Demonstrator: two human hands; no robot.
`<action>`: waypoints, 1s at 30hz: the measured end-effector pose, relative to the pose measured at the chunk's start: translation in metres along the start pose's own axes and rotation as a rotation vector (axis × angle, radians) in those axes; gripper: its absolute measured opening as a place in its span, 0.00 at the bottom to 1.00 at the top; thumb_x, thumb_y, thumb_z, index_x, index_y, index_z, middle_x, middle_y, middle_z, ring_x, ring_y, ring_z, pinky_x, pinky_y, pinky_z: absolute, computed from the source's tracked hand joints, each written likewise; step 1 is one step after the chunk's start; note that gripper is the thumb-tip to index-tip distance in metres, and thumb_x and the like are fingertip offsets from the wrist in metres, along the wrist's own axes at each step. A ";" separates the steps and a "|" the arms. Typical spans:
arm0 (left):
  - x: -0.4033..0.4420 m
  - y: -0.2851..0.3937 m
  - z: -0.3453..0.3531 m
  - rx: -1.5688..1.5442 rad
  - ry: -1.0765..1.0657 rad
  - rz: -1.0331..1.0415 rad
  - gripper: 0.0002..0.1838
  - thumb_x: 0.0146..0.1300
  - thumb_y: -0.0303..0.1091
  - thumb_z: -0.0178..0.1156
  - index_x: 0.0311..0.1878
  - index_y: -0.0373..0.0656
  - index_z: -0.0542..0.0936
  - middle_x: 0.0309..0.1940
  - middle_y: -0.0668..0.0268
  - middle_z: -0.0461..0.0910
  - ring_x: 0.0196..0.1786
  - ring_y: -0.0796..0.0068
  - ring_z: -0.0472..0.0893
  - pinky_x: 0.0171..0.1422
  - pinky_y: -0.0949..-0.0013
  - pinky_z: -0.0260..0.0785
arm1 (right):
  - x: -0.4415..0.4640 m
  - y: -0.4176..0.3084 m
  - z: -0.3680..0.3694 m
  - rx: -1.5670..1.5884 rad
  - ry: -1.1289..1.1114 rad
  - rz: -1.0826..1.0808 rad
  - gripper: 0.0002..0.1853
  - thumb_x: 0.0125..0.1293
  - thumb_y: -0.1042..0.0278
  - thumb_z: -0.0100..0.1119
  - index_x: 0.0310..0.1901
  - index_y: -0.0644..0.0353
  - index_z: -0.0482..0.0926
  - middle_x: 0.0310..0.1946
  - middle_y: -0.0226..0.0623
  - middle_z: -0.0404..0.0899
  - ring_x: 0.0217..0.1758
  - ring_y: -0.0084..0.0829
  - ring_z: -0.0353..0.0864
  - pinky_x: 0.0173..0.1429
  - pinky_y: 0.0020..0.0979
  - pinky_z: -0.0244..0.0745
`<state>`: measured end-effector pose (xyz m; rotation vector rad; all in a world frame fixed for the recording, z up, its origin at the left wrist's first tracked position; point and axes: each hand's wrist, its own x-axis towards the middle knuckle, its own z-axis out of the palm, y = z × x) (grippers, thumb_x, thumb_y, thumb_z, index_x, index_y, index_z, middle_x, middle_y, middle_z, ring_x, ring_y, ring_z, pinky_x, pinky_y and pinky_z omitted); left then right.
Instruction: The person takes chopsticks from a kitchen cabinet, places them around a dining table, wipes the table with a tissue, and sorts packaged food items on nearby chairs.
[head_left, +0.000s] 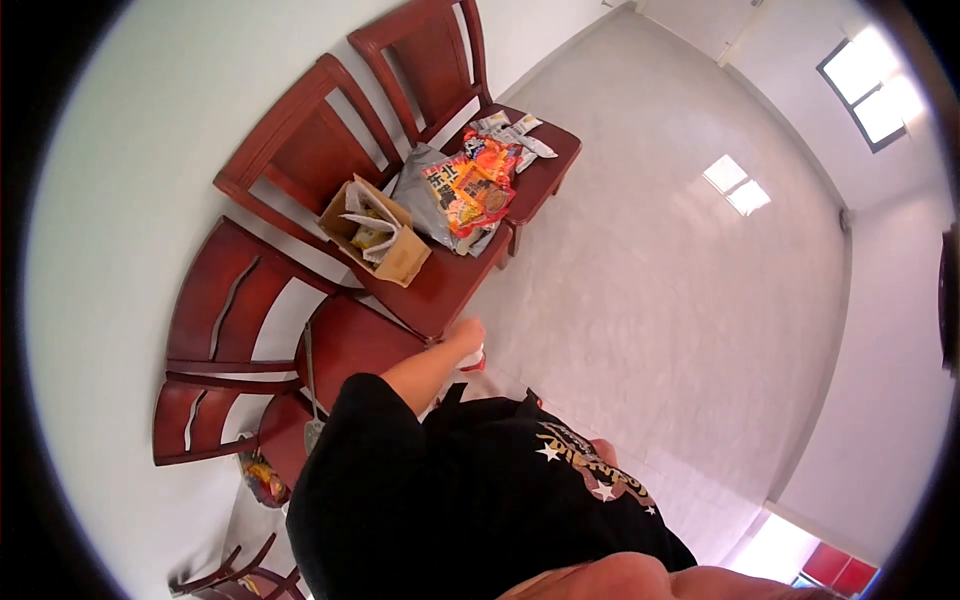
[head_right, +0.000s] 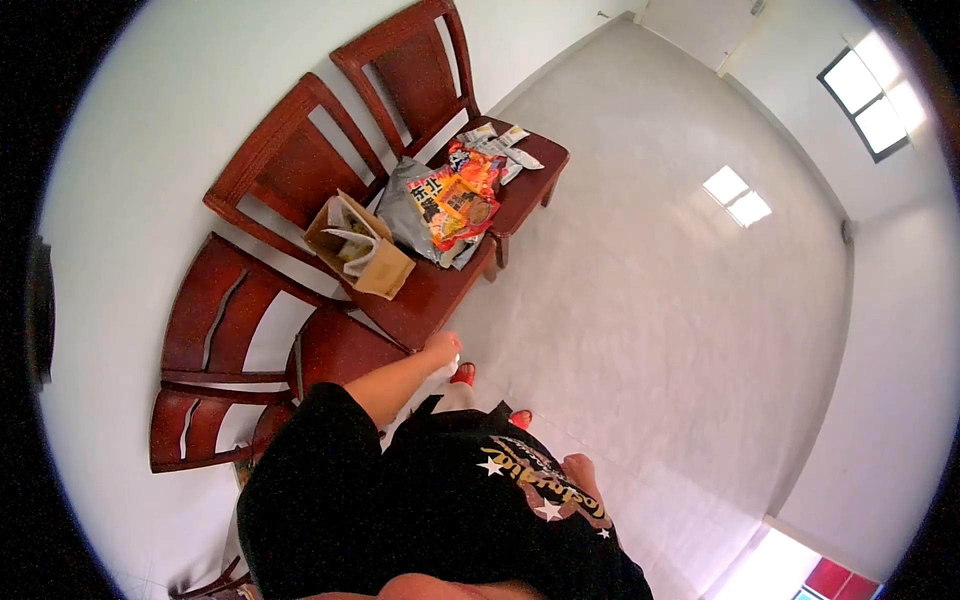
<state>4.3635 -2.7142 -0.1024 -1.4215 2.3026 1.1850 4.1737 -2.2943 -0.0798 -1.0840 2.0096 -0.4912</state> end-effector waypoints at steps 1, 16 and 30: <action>-0.009 0.004 0.005 0.006 0.000 0.007 0.11 0.54 0.36 0.49 0.32 0.41 0.79 0.33 0.52 0.78 0.37 0.51 0.77 0.40 0.56 0.69 | -0.006 0.003 -0.004 0.093 -0.024 0.074 0.13 0.52 0.65 0.50 0.20 0.68 0.74 0.25 0.43 0.79 0.24 0.30 0.78 0.28 0.27 0.71; -0.050 0.212 0.110 -0.289 -0.496 0.280 0.15 0.55 0.43 0.49 0.29 0.39 0.74 0.20 0.59 0.75 0.19 0.67 0.74 0.25 0.62 0.65 | -0.061 -0.014 -0.091 0.658 0.171 0.496 0.09 0.56 0.64 0.50 0.28 0.61 0.74 0.24 0.37 0.76 0.25 0.28 0.76 0.25 0.29 0.72; -0.117 0.364 0.217 -0.217 -1.019 0.426 0.22 0.52 0.51 0.55 0.26 0.36 0.78 0.19 0.66 0.75 0.24 0.78 0.73 0.28 0.73 0.65 | -0.051 0.003 -0.127 0.689 0.854 0.174 0.10 0.58 0.65 0.52 0.32 0.63 0.76 0.20 0.33 0.75 0.25 0.20 0.73 0.28 0.25 0.70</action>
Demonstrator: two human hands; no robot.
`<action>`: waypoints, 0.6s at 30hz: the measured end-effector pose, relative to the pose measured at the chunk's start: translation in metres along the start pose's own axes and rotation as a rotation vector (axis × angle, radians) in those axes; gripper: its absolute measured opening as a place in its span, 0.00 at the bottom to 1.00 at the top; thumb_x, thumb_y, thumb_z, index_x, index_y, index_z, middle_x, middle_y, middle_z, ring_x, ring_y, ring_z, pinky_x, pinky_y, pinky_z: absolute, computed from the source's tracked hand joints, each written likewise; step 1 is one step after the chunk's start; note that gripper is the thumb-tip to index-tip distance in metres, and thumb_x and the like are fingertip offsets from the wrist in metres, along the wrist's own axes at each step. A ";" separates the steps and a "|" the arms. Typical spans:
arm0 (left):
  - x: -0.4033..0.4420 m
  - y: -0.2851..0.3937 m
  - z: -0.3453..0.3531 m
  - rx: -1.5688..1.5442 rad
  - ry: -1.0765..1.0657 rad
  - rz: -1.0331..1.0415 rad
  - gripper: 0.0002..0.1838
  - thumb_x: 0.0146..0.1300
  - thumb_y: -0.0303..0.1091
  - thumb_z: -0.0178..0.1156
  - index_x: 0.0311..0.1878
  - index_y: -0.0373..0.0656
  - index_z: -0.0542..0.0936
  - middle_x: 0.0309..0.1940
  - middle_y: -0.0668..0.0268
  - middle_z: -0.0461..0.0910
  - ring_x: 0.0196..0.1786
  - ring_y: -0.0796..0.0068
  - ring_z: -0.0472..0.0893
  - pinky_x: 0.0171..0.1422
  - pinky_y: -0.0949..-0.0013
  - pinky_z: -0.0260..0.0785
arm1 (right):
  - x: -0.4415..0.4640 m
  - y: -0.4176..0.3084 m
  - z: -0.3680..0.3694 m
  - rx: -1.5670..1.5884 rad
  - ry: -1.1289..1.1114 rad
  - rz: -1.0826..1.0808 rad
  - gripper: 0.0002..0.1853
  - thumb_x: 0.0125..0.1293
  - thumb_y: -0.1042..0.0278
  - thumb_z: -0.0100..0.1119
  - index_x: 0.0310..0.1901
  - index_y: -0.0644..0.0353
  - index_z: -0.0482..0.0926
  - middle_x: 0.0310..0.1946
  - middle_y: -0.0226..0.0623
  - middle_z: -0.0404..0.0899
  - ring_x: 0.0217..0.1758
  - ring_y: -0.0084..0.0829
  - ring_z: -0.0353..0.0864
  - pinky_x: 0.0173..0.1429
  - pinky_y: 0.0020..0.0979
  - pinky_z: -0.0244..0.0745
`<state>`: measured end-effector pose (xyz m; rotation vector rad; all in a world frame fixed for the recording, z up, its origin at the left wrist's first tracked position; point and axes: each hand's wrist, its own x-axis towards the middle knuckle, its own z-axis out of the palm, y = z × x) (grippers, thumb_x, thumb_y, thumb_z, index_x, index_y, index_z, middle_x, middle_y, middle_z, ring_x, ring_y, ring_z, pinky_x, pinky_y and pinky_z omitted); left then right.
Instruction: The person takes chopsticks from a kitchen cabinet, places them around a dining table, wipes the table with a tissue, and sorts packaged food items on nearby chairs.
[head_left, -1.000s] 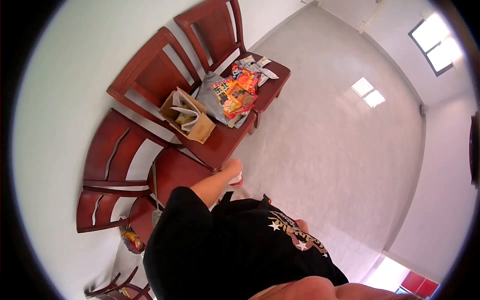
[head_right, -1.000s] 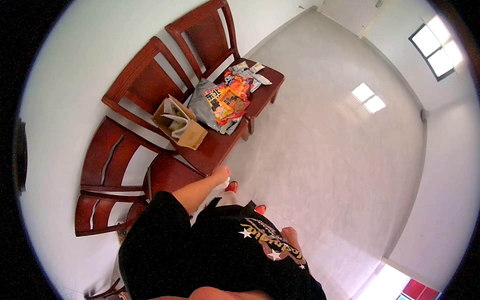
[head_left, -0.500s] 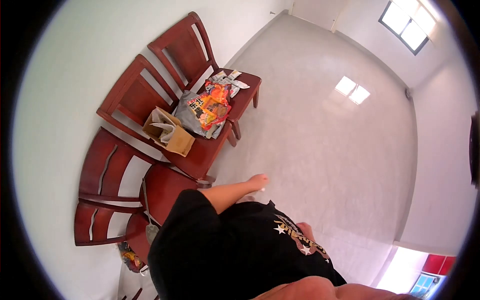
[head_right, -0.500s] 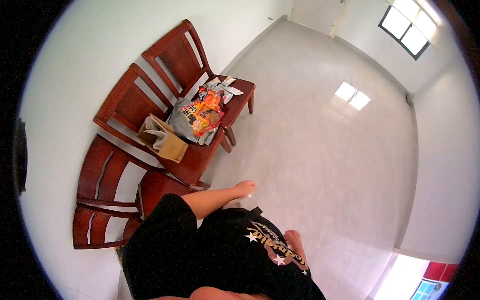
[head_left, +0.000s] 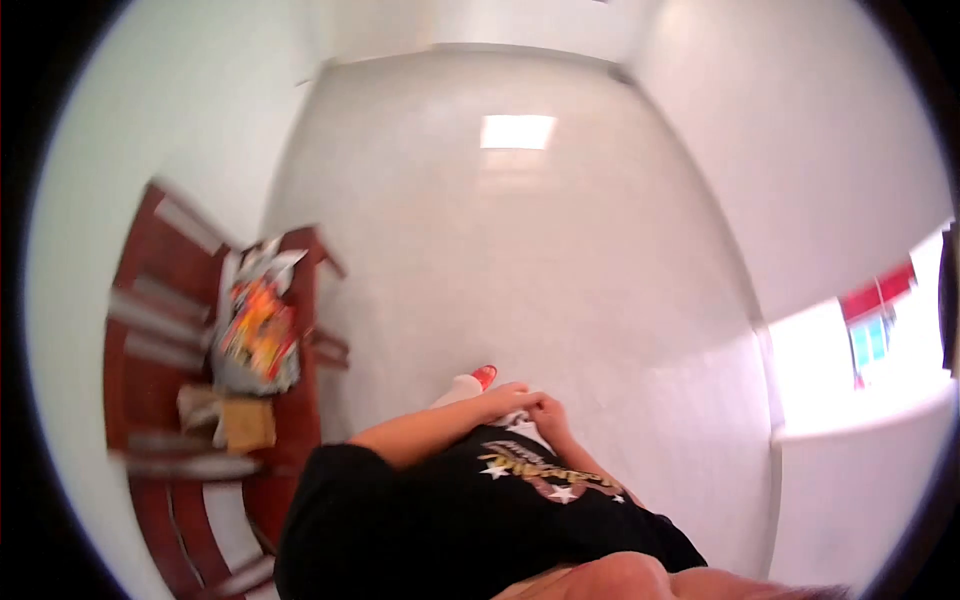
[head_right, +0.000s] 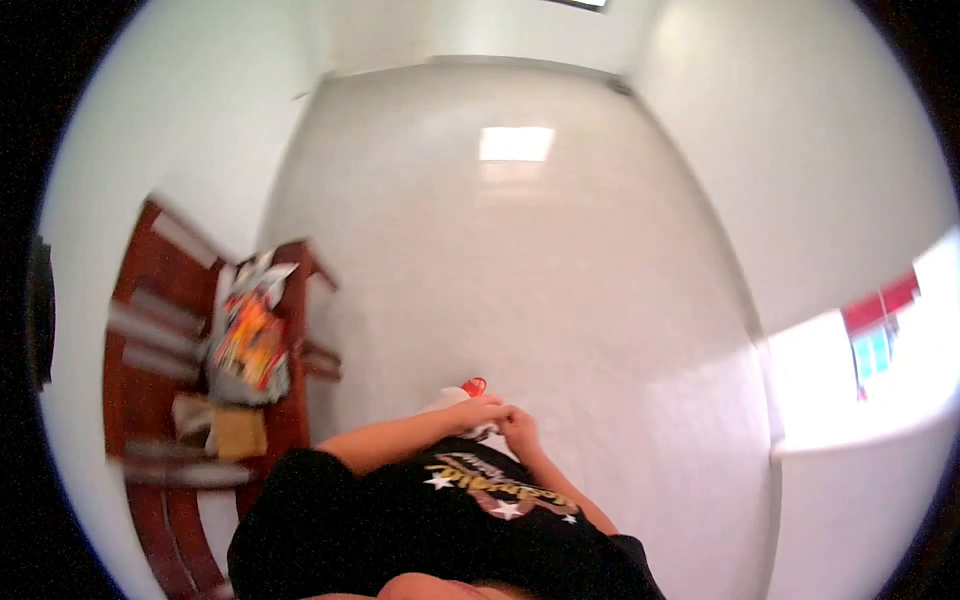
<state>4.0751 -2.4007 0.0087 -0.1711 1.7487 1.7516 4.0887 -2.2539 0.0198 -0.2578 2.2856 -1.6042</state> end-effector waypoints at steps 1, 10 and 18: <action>0.000 0.013 -0.004 0.035 -0.069 0.014 0.21 0.50 0.49 0.57 0.29 0.36 0.78 0.20 0.65 0.76 0.24 0.78 0.74 0.29 0.72 0.66 | 0.006 0.013 -0.011 -0.034 0.098 0.027 0.10 0.57 0.64 0.52 0.33 0.63 0.77 0.20 0.35 0.76 0.22 0.24 0.74 0.27 0.27 0.70; 0.143 0.089 0.013 0.213 -0.261 0.108 0.11 0.46 0.37 0.60 0.29 0.38 0.77 0.15 0.65 0.72 0.14 0.76 0.69 0.16 0.72 0.62 | 0.075 0.001 -0.142 0.411 0.313 0.407 0.10 0.58 0.66 0.50 0.33 0.64 0.74 0.21 0.33 0.74 0.19 0.23 0.72 0.20 0.23 0.68; 0.231 0.148 -0.003 0.098 -0.224 0.018 0.07 0.45 0.33 0.59 0.27 0.40 0.76 0.16 0.65 0.73 0.14 0.75 0.71 0.16 0.69 0.63 | 0.143 -0.016 -0.239 0.474 0.521 0.437 0.07 0.59 0.67 0.53 0.35 0.61 0.73 0.23 0.30 0.73 0.20 0.22 0.70 0.21 0.23 0.68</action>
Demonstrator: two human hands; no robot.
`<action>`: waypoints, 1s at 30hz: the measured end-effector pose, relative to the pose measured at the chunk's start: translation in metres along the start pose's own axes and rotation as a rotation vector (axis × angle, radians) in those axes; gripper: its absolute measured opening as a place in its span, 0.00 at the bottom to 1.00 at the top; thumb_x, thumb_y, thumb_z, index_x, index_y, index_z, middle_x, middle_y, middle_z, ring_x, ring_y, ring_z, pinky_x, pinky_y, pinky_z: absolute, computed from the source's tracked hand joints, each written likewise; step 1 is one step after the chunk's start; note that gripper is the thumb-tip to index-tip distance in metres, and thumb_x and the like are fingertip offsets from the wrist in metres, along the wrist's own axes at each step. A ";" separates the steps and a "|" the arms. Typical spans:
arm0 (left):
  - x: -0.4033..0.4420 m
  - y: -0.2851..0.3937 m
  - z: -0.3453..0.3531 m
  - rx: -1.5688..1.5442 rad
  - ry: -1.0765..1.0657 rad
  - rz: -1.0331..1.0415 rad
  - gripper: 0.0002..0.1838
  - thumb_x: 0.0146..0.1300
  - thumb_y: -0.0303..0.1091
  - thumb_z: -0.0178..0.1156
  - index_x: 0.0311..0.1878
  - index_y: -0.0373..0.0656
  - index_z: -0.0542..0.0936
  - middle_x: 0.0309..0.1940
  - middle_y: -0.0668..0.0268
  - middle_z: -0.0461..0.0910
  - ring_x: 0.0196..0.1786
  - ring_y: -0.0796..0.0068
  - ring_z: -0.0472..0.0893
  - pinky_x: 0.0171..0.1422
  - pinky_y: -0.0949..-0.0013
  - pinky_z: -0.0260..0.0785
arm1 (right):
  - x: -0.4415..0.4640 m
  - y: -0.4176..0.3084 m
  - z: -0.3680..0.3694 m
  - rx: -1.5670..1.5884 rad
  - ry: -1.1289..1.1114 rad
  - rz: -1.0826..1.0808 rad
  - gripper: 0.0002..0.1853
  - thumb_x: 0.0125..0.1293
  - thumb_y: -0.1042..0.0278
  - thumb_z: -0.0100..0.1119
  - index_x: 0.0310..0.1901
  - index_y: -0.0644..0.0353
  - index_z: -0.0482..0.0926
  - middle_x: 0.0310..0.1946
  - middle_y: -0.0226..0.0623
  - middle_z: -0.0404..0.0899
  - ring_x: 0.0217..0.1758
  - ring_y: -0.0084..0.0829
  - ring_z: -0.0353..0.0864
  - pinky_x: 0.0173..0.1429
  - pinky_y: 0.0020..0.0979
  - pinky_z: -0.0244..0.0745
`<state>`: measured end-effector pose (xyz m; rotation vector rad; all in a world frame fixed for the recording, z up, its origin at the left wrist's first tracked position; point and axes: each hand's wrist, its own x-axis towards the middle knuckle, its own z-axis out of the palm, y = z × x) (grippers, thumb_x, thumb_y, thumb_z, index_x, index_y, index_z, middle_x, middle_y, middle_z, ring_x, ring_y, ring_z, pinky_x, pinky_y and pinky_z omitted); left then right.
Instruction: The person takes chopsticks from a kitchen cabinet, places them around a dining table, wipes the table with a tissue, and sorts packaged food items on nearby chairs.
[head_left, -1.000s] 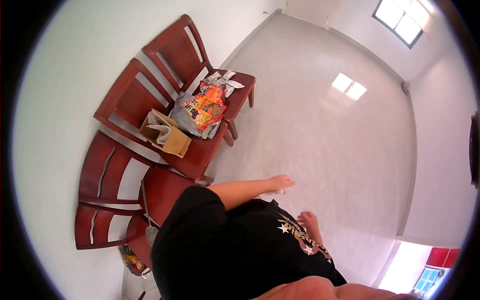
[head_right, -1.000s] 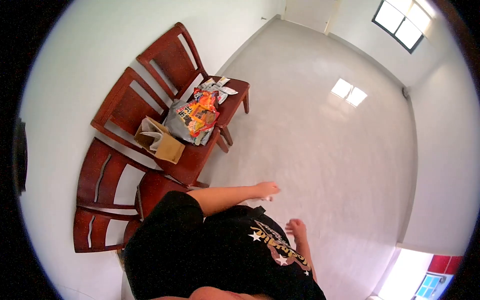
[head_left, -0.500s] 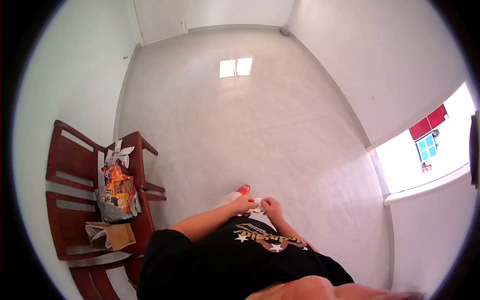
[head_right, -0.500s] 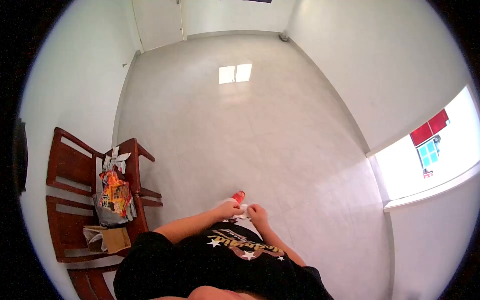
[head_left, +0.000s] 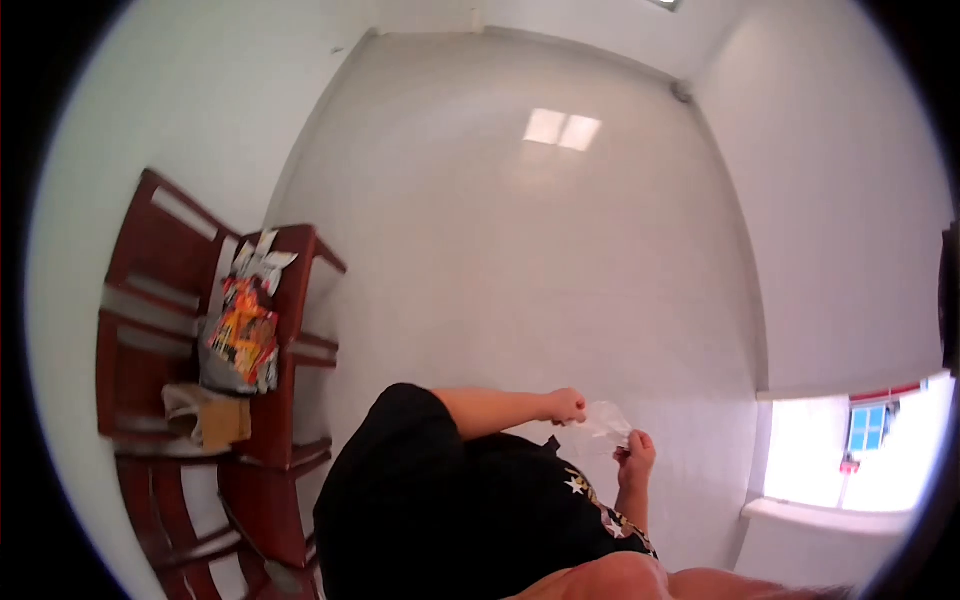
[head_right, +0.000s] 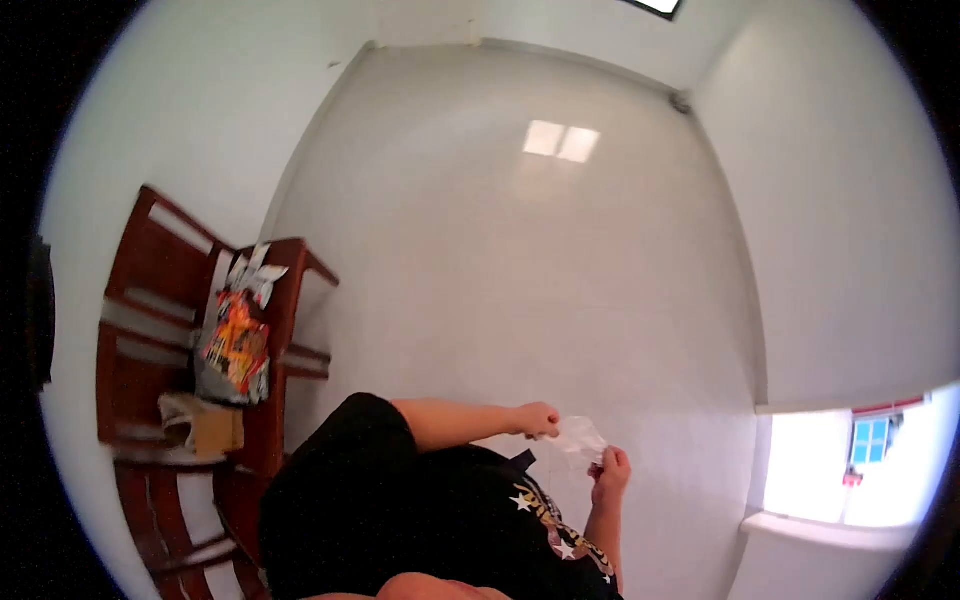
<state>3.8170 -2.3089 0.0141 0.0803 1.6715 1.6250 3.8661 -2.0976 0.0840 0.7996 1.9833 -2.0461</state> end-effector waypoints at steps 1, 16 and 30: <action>0.001 0.005 -0.006 -0.005 0.028 0.015 0.07 0.45 0.33 0.58 0.26 0.41 0.76 0.16 0.65 0.73 0.14 0.75 0.71 0.16 0.69 0.63 | 0.005 -0.001 0.000 -0.025 -0.054 -0.021 0.07 0.59 0.67 0.53 0.35 0.61 0.72 0.23 0.30 0.73 0.19 0.22 0.70 0.20 0.22 0.67; -0.132 -0.052 0.073 -0.625 0.457 0.065 0.21 0.53 0.50 0.54 0.37 0.40 0.76 0.21 0.61 0.75 0.19 0.71 0.74 0.21 0.71 0.70 | -0.023 0.029 0.101 -0.623 -0.977 0.056 0.08 0.60 0.67 0.49 0.38 0.62 0.72 0.27 0.32 0.75 0.24 0.21 0.72 0.26 0.20 0.68; -0.296 -0.255 0.137 -0.581 1.252 -0.380 0.11 0.45 0.33 0.55 0.34 0.46 0.77 0.26 0.62 0.78 0.26 0.67 0.78 0.26 0.64 0.69 | -0.015 0.129 0.031 -1.395 -1.281 -0.053 0.09 0.56 0.66 0.50 0.33 0.62 0.75 0.23 0.36 0.76 0.23 0.26 0.76 0.22 0.25 0.70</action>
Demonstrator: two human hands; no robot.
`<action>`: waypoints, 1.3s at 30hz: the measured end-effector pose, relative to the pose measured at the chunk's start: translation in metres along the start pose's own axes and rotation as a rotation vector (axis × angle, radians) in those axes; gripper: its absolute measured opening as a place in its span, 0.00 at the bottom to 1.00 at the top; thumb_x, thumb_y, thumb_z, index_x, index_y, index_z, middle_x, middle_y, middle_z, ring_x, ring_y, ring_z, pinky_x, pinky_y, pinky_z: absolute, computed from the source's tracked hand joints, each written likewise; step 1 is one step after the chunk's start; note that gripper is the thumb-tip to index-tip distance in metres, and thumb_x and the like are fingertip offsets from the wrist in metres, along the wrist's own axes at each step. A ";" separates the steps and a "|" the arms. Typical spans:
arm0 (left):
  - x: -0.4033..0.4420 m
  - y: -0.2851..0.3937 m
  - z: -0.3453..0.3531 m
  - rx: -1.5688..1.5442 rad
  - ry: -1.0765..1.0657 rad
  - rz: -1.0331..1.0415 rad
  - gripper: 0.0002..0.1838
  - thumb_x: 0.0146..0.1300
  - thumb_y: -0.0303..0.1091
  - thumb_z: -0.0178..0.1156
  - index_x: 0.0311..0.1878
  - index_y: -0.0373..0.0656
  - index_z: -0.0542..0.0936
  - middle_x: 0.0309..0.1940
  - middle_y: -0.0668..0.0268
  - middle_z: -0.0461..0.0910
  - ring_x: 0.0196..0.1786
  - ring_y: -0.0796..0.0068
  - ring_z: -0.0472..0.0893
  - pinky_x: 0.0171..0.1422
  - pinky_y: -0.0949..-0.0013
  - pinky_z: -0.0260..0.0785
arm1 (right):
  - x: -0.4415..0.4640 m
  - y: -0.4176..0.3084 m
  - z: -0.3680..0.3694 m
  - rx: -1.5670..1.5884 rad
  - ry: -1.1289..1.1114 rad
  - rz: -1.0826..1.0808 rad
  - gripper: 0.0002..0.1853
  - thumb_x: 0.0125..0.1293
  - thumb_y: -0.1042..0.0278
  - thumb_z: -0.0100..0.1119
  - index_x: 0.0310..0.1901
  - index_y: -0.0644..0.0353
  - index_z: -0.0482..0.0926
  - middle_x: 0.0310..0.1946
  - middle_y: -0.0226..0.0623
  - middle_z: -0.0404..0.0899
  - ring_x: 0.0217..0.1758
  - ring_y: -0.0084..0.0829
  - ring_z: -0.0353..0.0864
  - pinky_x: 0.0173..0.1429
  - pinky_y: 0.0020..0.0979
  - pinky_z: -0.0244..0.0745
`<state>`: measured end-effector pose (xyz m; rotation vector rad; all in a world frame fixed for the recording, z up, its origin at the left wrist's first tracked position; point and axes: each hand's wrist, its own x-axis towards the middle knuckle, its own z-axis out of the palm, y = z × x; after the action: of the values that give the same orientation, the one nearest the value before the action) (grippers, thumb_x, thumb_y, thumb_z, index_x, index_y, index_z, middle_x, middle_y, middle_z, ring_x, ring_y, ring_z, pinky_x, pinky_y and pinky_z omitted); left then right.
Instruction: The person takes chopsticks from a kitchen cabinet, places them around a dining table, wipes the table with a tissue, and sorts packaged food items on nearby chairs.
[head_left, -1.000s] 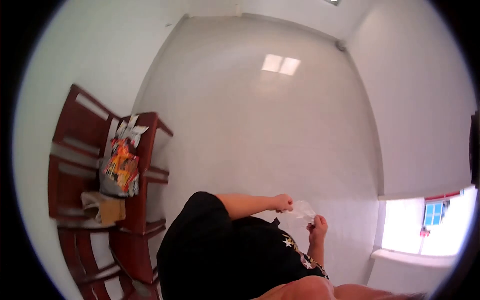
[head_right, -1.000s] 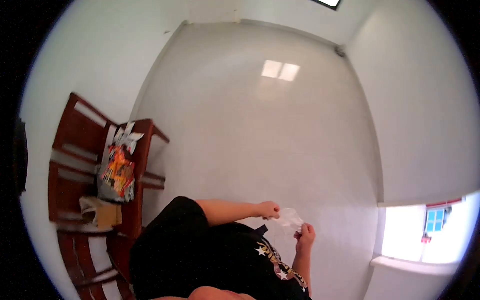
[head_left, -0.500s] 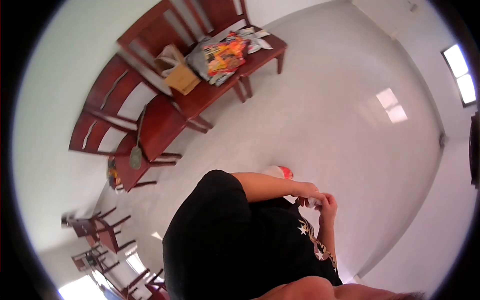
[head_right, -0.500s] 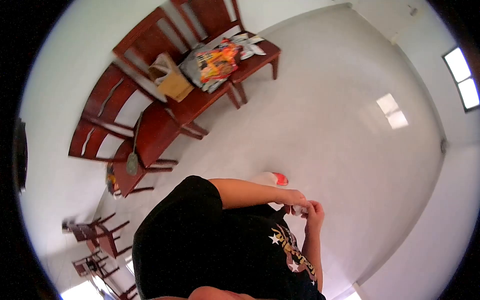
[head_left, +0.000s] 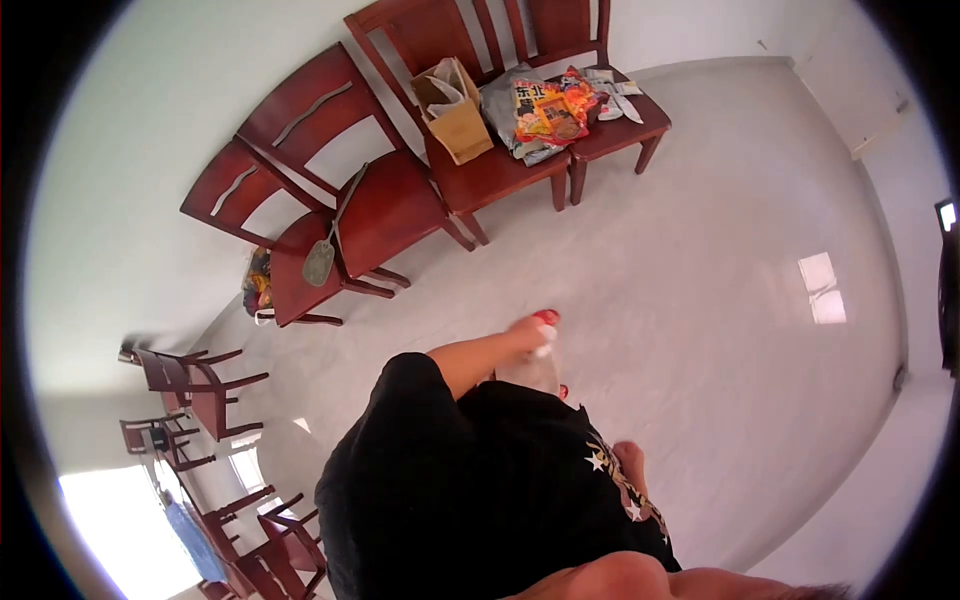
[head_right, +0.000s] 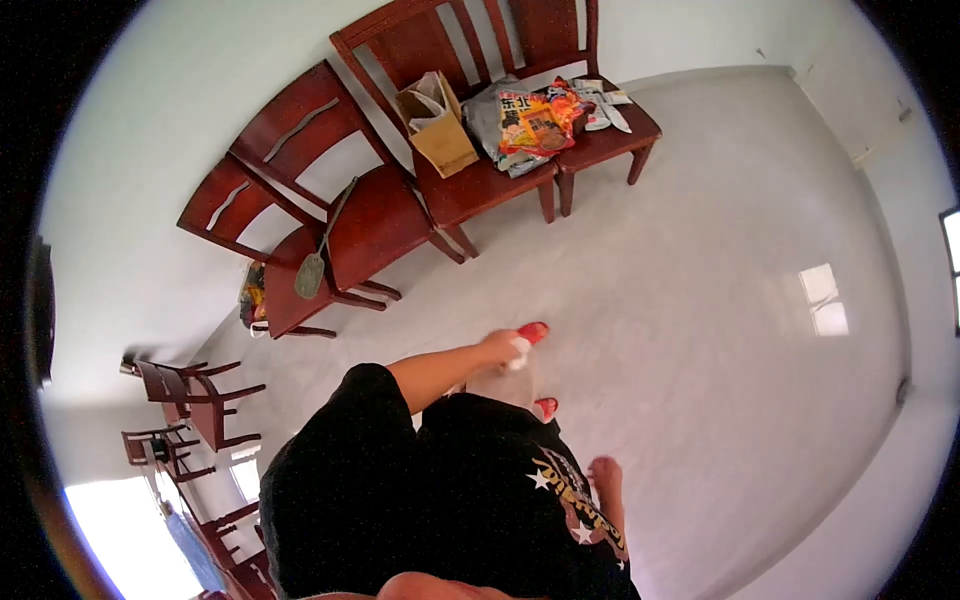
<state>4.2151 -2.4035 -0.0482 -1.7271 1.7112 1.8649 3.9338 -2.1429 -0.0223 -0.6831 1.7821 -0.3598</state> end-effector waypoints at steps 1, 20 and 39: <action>0.012 -0.025 -0.021 0.115 0.117 -0.062 0.13 0.44 0.35 0.56 0.36 0.47 0.78 0.30 0.61 0.79 0.33 0.65 0.78 0.34 0.63 0.70 | 0.000 0.018 -0.003 -0.095 -0.008 -0.009 0.09 0.56 0.66 0.49 0.31 0.62 0.76 0.21 0.35 0.75 0.23 0.26 0.76 0.22 0.25 0.69; 0.136 -0.214 -0.527 0.143 1.053 -0.470 0.15 0.57 0.44 0.48 0.32 0.42 0.75 0.37 0.50 0.73 0.41 0.51 0.74 0.44 0.54 0.66 | 0.119 -0.271 0.145 0.229 -0.101 0.446 0.13 0.59 0.66 0.50 0.43 0.64 0.71 0.30 0.38 0.77 0.29 0.27 0.77 0.30 0.25 0.72; 0.281 -0.155 -0.376 0.095 0.586 -0.348 0.09 0.57 0.35 0.50 0.39 0.45 0.69 0.33 0.55 0.78 0.35 0.55 0.79 0.39 0.56 0.71 | 0.169 -0.359 0.205 0.276 -0.066 0.572 0.14 0.58 0.67 0.50 0.44 0.66 0.71 0.30 0.39 0.77 0.30 0.28 0.77 0.31 0.26 0.72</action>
<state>4.4590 -2.7803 -0.2543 -2.4985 1.4673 1.1828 4.1909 -2.5085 -0.0157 0.0201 1.7356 -0.1822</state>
